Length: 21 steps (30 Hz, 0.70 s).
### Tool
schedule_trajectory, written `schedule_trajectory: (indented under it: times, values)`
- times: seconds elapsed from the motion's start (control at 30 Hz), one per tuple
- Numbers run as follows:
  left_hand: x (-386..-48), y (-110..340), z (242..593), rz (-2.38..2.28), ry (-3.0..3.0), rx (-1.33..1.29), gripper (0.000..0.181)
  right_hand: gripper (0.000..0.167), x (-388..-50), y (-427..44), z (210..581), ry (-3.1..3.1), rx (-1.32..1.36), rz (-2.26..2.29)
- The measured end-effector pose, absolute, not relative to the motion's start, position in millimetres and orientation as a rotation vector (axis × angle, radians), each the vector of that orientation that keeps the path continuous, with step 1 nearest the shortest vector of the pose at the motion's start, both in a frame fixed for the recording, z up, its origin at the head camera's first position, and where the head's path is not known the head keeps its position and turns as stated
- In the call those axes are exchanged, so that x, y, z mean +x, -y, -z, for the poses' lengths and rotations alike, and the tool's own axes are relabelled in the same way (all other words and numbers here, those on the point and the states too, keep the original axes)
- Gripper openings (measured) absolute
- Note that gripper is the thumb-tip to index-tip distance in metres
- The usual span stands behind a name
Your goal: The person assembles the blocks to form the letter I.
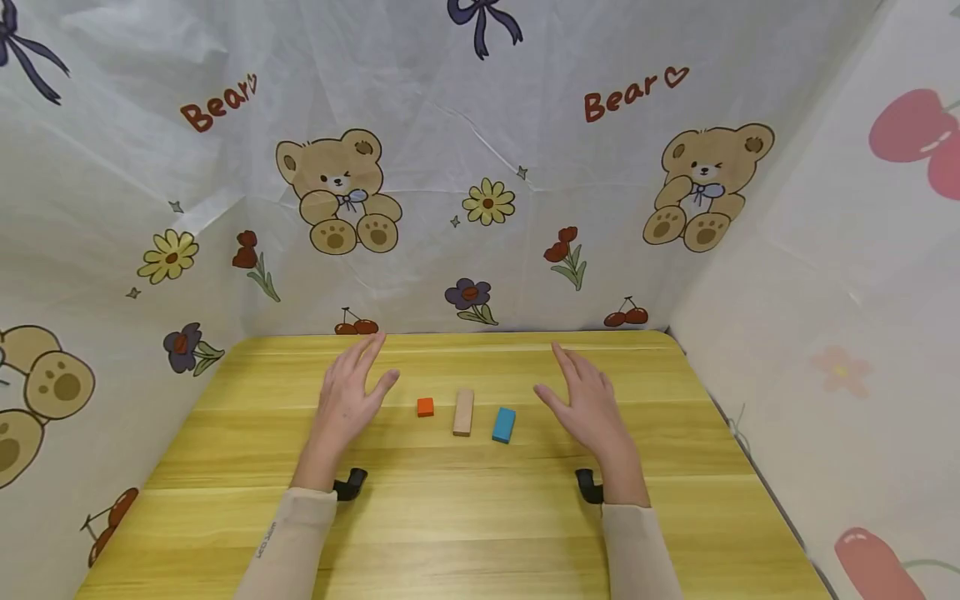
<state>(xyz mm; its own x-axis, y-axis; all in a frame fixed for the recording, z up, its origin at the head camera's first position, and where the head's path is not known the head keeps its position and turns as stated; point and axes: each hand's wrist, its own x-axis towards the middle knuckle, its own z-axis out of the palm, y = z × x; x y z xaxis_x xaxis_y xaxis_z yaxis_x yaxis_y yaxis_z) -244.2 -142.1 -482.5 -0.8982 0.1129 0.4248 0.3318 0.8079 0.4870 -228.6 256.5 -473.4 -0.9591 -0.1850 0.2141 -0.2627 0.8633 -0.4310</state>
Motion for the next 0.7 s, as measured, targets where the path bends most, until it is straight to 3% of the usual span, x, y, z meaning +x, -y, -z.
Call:
schedule_trajectory:
  times: [0.5, 0.7]
  values:
    - [-244, 123, 485, 0.926, 2.598, -0.358, 0.074, 0.081, -235, -243, 471, 2.813, 0.377, -0.841]
    - [-239, 109, 487, 0.988, 2.632, -0.381, 0.073, 0.089, -233, -242, 473, 2.858, 0.389, -0.968]
